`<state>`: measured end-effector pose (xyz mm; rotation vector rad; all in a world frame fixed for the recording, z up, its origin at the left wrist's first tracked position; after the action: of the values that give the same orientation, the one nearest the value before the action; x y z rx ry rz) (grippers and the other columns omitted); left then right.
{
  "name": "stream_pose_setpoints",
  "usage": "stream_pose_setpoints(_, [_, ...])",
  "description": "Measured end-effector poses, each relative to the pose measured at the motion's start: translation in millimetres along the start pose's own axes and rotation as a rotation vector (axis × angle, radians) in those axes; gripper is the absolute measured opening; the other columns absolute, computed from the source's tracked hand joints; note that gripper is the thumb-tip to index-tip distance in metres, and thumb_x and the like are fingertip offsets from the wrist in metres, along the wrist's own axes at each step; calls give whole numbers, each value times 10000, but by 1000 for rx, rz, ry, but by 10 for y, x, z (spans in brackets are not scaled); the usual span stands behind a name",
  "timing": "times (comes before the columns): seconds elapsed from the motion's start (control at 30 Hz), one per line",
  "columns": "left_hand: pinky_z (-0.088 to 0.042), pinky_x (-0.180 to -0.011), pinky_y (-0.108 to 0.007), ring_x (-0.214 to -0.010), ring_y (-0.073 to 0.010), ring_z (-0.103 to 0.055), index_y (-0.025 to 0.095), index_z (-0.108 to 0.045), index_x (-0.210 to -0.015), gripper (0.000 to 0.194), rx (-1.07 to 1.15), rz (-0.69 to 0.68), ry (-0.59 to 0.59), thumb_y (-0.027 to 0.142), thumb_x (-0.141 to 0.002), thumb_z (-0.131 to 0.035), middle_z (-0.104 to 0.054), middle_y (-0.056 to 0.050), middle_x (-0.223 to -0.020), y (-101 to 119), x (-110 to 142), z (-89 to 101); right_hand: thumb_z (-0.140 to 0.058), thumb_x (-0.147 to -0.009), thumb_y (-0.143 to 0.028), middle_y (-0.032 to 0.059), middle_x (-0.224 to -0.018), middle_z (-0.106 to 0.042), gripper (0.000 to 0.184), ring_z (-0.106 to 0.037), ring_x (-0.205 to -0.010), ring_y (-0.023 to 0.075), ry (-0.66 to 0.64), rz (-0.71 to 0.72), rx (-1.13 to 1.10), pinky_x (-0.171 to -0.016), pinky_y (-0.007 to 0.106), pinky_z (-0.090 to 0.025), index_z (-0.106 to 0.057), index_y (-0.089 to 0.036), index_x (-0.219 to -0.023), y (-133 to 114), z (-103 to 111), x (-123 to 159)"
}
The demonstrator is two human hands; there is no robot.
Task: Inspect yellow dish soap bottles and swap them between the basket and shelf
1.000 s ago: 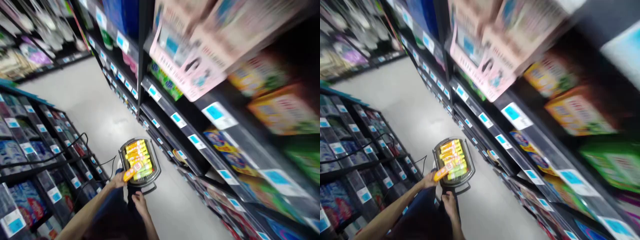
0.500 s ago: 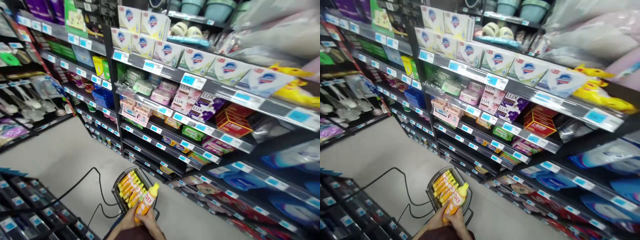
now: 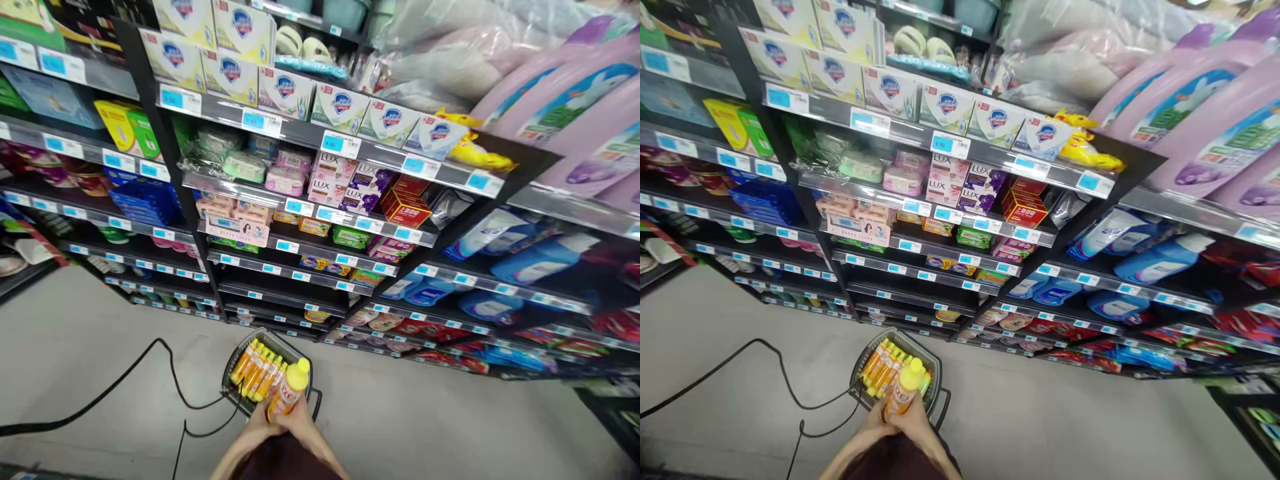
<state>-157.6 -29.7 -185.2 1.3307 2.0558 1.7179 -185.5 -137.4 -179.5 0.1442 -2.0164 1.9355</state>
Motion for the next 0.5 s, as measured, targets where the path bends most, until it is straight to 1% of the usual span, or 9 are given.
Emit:
stream_pose_setpoints(0.03, [-340, -1158, -546, -1281, -436, -543, 202, -613, -1263, 860, 48, -56, 53, 389, -469, -887, -698, -139, -1189, -14, 18, 29, -697, -519, -160, 43, -936, -742, 427, -700, -853, 258, -25, 24, -12, -833, 393, -561, -679, -209, -943, 21, -25, 30])
stream_pose_setpoints(0.1, [-389, -1120, -543, -1192, -421, -606, 157, -642, -1199, 806, 113, -105, 106, 313, -454, -906, -721, -146, -1130, -46, 59, 42, -705, -540, -159, 31, -912, -735, 401, -686, -825, 235, -70, 48, -26, -828, 393, -552, -657, -202, -935, 13, -49, 83])
stream_pose_setpoints(0.17, [-470, -1023, -562, -1039, -392, -675, 151, -654, -1158, 730, 114, -85, 91, 268, -481, -899, -738, -141, -1062, -61, 107, -9, -723, -547, -155, 31, -938, -723, 479, -675, -827, 221, -79, 63, 3, -815, 382, -551, -622, -203, -1013, -94, -36, 117])
stream_pose_setpoints(0.23, [-528, -916, -568, -899, -355, -703, 151, -654, -1151, 671, 123, -77, 66, 256, -529, -884, -745, -134, -1016, -26, 165, -98, -746, -546, -161, 55, -1018, -704, 606, -671, -881, 226, -97, 100, 20, -833, 379, -552, -575, -199, -1126, -298, -10, 131])
stream_pose_setpoints(0.27, [-534, -909, -561, -898, -347, -703, 157, -650, -1166, 665, 138, -102, 79, 261, -551, -879, -742, -133, -1037, 15, 199, -145, -756, -548, -175, 69, -1053, -695, 642, -668, -912, 234, -115, 130, 30, -854, 385, -550, -562, -192, -1160, -423, 2, 134])
stream_pose_setpoints(0.3, [-525, -940, -553, -949, -348, -697, 164, -644, -1191, 672, 154, -145, 105, 272, -571, -878, -734, -135, -1084, 68, 236, -190, -764, -556, -199, 81, -1092, -686, 663, -663, -948, 243, -131, 169, 40, -885, 395, -544, -555, -186, -1185, -554, 14, 135])
stream_pose_setpoints(0.37, [-469, -1047, -529, -1112, -357, -652, 176, -632, -1239, 698, 188, -235, 171, 313, -600, -880, -704, -136, -1193, 182, 313, -275, -776, -584, -261, 91, -1127, -682, 670, -653, -977, 254, -148, 238, 56, -912, 407, -535, -556, -182, -1211, -790, 38, 136])
stream_pose_setpoints(0.43, [-428, -1096, -525, -1208, -367, -602, 168, -620, -1266, 720, 212, -274, 193, 361, -622, -879, -674, -148, -1261, 272, 380, -348, -786, -611, -310, 78, -1091, -691, 639, -650, -934, 243, -171, 274, 65, -882, 397, -541, -568, -192, -1200, -962, 47, 143])
stream_pose_setpoints(0.5, [-429, -1094, -531, -1232, -373, -585, 160, -589, -1302, 766, 198, -289, 167, 395, -633, -879, -641, -165, -1308, 342, 438, -393, -796, -637, -344, 60, -1024, -697, 580, -649, -868, 226, -214, 284, 44, -827, 378, -548, -585, -201, -1158, -1078, 33, 163])
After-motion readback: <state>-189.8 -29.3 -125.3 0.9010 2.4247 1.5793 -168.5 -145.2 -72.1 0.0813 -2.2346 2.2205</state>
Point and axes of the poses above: each hand's wrist, its own x-axis away from the middle knuckle, its own z-axis out of the back of the hand, y = z × x, the point moved 3 cm from there along -x, towards the middle knuckle
